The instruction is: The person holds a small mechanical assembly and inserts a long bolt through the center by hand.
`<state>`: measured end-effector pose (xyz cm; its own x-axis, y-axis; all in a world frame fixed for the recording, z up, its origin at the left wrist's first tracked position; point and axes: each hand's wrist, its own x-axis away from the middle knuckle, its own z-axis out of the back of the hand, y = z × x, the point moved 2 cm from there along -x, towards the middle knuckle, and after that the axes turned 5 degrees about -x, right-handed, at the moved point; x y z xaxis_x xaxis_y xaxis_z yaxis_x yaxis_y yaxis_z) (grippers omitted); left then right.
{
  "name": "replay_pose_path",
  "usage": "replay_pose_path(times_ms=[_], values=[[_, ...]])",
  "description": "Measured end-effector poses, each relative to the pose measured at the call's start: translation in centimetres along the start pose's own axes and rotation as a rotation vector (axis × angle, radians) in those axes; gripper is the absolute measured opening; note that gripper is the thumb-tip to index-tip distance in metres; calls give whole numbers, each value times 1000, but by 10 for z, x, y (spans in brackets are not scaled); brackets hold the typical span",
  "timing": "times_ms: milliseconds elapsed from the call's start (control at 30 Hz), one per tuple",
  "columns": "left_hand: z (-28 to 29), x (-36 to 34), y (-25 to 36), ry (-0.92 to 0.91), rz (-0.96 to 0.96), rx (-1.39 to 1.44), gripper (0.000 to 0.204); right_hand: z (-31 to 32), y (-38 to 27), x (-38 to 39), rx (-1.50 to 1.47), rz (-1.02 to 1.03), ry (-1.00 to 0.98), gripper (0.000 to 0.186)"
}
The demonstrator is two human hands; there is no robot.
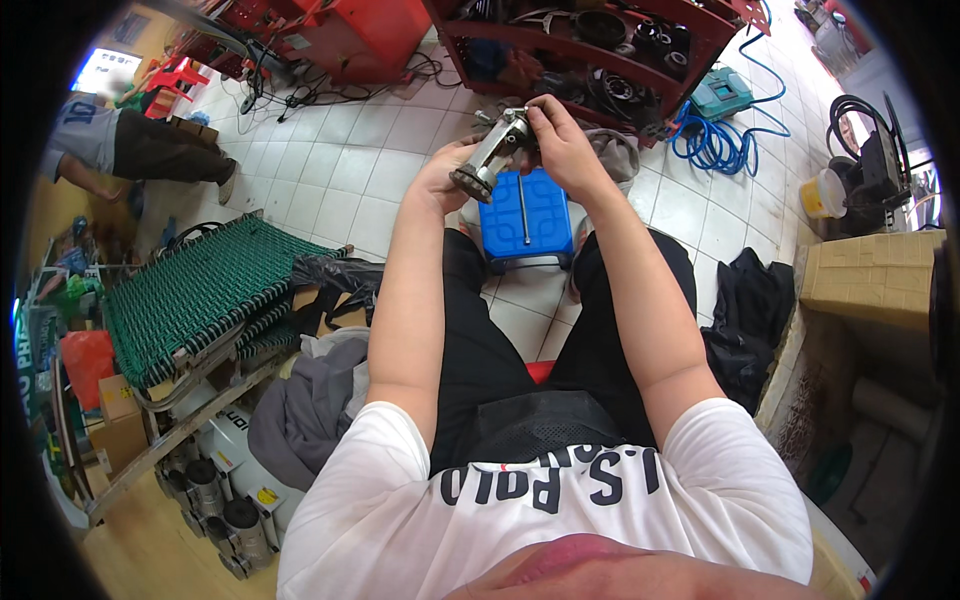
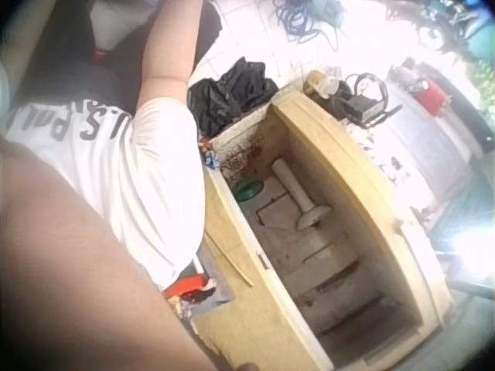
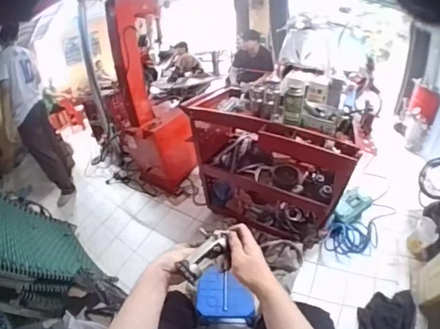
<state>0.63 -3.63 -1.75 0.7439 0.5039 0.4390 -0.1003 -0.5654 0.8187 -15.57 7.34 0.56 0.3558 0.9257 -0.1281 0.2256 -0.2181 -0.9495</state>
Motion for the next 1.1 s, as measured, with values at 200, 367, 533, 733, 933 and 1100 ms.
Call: replay_pose_path(times_ms=[200, 367, 533, 733, 933, 1100], values=[[15, -9, 0, -47, -19, 9, 37, -7, -8, 4, 15, -83, -1, 22], [12, -4, -1, -124, -31, 48, 40, -8, -5, 6, -114, -60, -21, 23], [0, 5, 13, 64, -27, 145, 44, -12, 1, 3, -150, -69, 68, 23], [-22, 17, 23, -61, -231, 406, 60, -10, -3, 2, -198, -106, 289, 23], [-48, -2, -10, 72, -526, 228, 45, -4, -3, -3, -158, -56, 449, 24], [-81, 3, -17, 252, -880, -42, 73, 5, -12, 0, -173, -14, 438, 24]])
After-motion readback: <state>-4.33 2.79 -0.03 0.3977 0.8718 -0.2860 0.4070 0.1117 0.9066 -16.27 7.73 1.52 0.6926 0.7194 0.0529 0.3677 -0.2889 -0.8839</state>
